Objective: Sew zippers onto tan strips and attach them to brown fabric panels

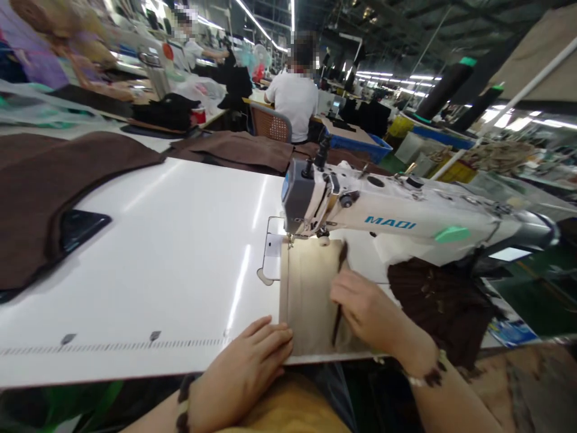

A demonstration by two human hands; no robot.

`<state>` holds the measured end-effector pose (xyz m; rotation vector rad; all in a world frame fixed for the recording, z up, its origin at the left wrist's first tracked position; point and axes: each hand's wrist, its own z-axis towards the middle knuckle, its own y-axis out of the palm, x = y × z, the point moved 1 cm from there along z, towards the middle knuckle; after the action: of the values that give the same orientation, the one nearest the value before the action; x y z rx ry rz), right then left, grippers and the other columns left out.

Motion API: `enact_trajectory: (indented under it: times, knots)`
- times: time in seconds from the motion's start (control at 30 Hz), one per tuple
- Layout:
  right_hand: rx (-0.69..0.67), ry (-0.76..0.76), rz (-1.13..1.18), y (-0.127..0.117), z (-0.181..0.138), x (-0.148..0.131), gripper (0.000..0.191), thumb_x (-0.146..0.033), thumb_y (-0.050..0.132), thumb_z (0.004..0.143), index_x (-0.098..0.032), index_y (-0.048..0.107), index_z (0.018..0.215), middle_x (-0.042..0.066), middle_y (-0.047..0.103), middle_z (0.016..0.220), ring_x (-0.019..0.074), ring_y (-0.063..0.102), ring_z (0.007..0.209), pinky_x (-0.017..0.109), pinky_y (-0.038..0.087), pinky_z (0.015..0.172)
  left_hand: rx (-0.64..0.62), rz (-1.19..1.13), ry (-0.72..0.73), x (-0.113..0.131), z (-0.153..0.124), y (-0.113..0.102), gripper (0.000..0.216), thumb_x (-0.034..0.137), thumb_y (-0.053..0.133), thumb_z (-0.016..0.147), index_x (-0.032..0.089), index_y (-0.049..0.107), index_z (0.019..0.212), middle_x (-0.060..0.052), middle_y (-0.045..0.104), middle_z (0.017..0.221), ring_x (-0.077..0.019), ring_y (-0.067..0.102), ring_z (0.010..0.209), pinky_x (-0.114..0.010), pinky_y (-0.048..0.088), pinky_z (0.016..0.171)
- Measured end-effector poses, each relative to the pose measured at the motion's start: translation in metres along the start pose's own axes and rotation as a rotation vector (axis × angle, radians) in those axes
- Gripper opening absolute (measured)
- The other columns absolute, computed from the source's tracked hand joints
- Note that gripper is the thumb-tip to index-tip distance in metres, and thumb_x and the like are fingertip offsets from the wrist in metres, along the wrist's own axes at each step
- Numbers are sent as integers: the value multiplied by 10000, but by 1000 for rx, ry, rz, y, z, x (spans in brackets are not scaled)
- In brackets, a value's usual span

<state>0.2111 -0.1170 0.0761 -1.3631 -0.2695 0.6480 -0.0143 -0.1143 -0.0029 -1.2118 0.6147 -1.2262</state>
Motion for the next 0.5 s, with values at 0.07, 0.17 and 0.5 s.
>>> enact_trajectory:
  times: [0.07, 0.17, 0.5]
  knots:
    - [-157, -145, -85, 24, 28, -21, 177, -54, 390, 790, -159, 490, 687, 44, 517, 736, 166, 432, 729, 300, 398, 669, -4, -58, -63, 3, 0, -1, 194, 187, 519, 851, 167, 536, 1043, -37, 560, 1020, -178, 528, 958, -381, 410, 956]
    - [-289, -276, -116, 51, 45, -31, 122, -122, 436, 824, -152, 514, 735, 41, 537, 786, 180, 441, 758, 324, 414, 678, 7, -75, -158, 5, -3, 0, 184, 171, 591, 791, 168, 550, 971, -51, 529, 953, -197, 510, 902, -412, 436, 907]
    - [65, 202, 158, 77, 42, 4, 346, -139, 356, 867, -97, 453, 1196, 140, 412, 1283, 186, 352, 1221, 360, 327, 1042, 38, -57, -115, 2, -9, 2, 233, 196, 530, 843, 178, 532, 1075, -80, 506, 1149, -206, 505, 1032, -418, 382, 982]
